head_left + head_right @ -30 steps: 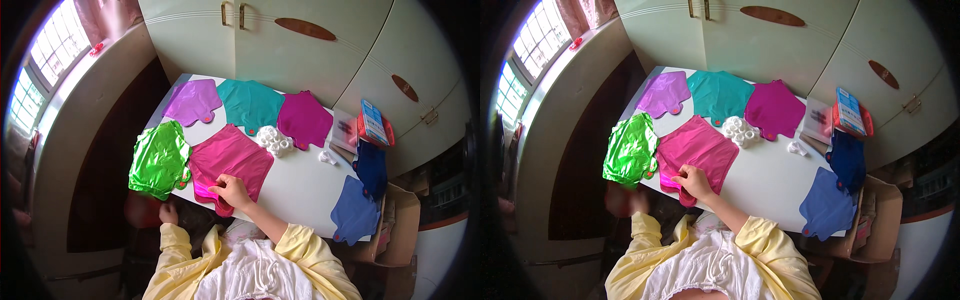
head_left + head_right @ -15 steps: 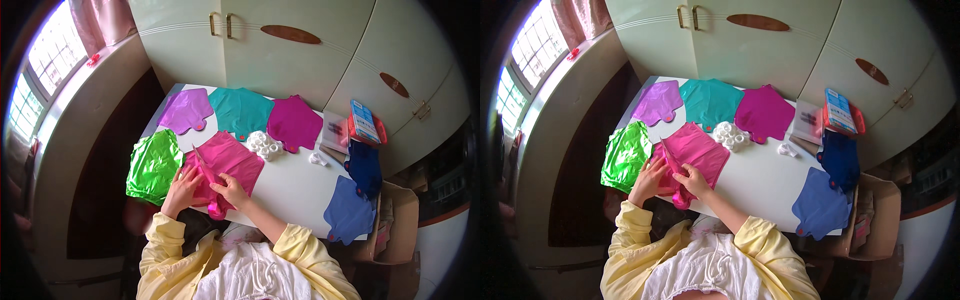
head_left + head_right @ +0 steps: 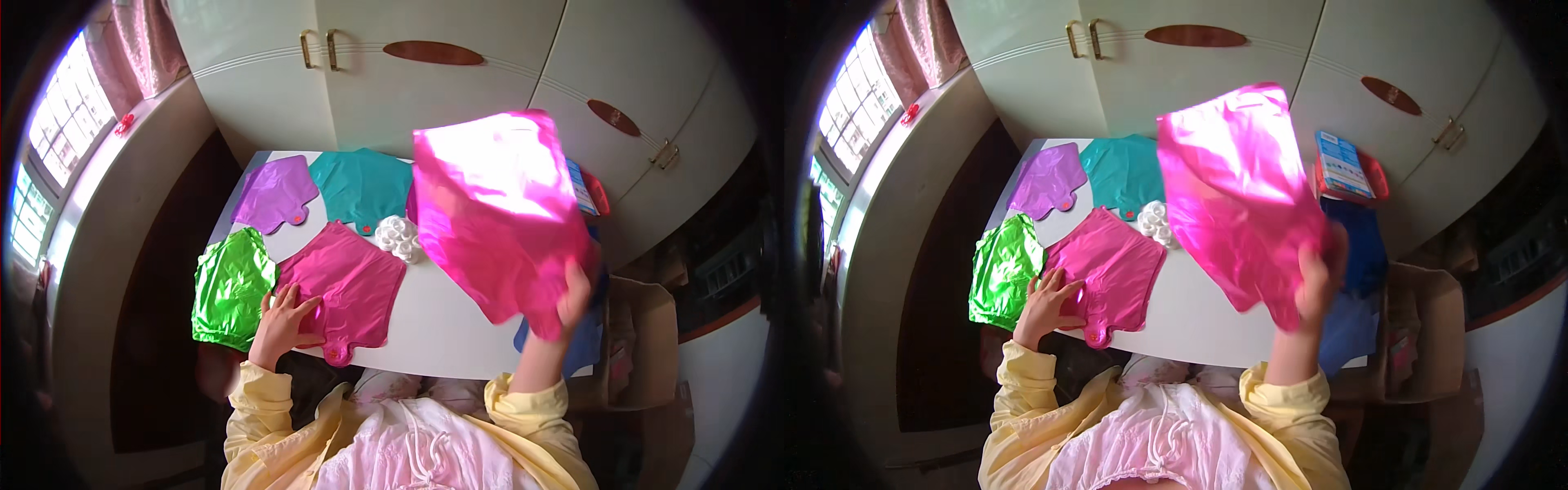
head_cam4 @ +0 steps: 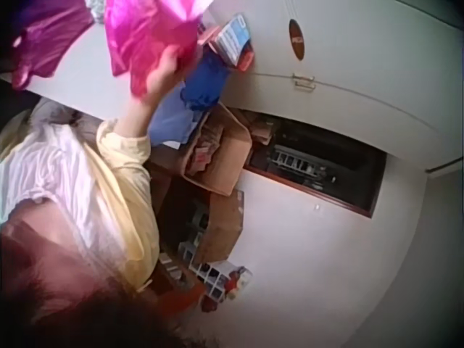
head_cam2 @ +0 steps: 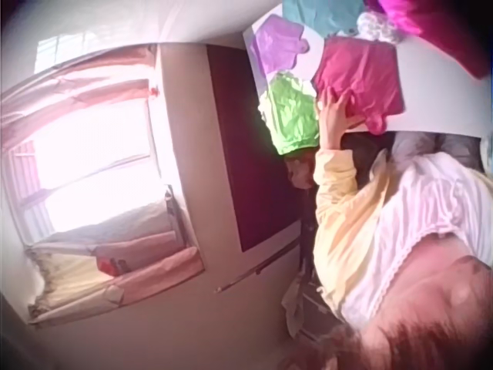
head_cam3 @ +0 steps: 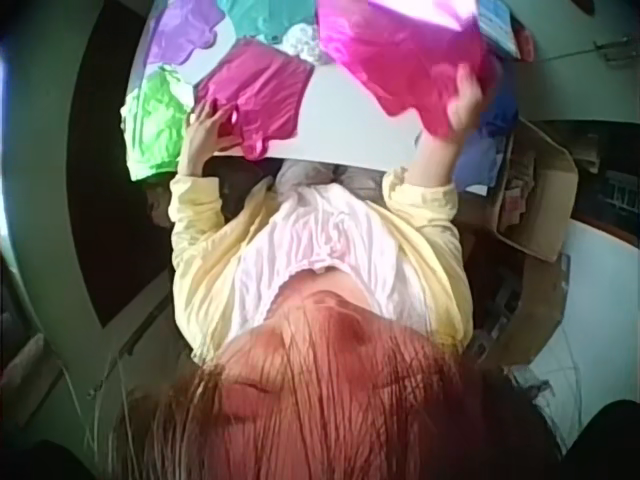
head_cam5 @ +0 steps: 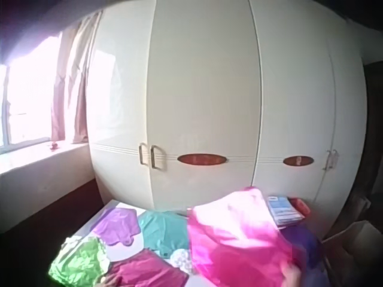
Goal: Folding pieces of colored fabric and placing them onto cardboard backings for packaging.
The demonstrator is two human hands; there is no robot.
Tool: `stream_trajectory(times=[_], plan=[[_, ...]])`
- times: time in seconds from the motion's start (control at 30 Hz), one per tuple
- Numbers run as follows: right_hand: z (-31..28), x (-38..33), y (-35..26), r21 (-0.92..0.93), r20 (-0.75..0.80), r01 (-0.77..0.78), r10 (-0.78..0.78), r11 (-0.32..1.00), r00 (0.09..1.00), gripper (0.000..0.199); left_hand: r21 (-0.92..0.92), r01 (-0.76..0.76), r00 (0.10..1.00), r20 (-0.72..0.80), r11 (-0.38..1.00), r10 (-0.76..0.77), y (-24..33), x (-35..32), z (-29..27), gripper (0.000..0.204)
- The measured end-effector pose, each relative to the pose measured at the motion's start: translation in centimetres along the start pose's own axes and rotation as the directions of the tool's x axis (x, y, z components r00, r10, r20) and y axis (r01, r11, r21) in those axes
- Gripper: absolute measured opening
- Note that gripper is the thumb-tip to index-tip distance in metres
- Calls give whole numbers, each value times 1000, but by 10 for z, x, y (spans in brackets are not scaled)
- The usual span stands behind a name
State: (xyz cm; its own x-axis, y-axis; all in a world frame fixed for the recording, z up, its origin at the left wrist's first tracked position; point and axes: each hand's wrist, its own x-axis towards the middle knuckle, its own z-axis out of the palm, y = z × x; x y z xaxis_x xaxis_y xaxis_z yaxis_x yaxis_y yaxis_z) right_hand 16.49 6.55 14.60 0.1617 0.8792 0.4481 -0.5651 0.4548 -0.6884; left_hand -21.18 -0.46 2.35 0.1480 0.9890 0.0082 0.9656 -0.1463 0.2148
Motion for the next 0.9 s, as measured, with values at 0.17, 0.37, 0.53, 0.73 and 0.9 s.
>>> stream_trajectory(times=[0.17,0.37,0.53,0.73,0.9], plan=[[2,-43,-30,-332,739,585,-181,740,649,12,45,-25,992,-124,999,31,16,4,-1,73],[-19,-114,62,-767,633,516,317,381,706,16,-50,-270,914,-328,962,240,84,25,-19,57],[-48,-148,109,-848,506,511,505,142,699,36,-99,-533,842,-166,840,514,141,49,-10,40],[-65,-118,74,-833,554,451,483,322,678,46,-159,-579,808,23,800,589,151,75,39,41],[-116,-21,50,-778,595,615,464,126,657,18,-34,-566,821,75,824,567,154,76,45,44]])
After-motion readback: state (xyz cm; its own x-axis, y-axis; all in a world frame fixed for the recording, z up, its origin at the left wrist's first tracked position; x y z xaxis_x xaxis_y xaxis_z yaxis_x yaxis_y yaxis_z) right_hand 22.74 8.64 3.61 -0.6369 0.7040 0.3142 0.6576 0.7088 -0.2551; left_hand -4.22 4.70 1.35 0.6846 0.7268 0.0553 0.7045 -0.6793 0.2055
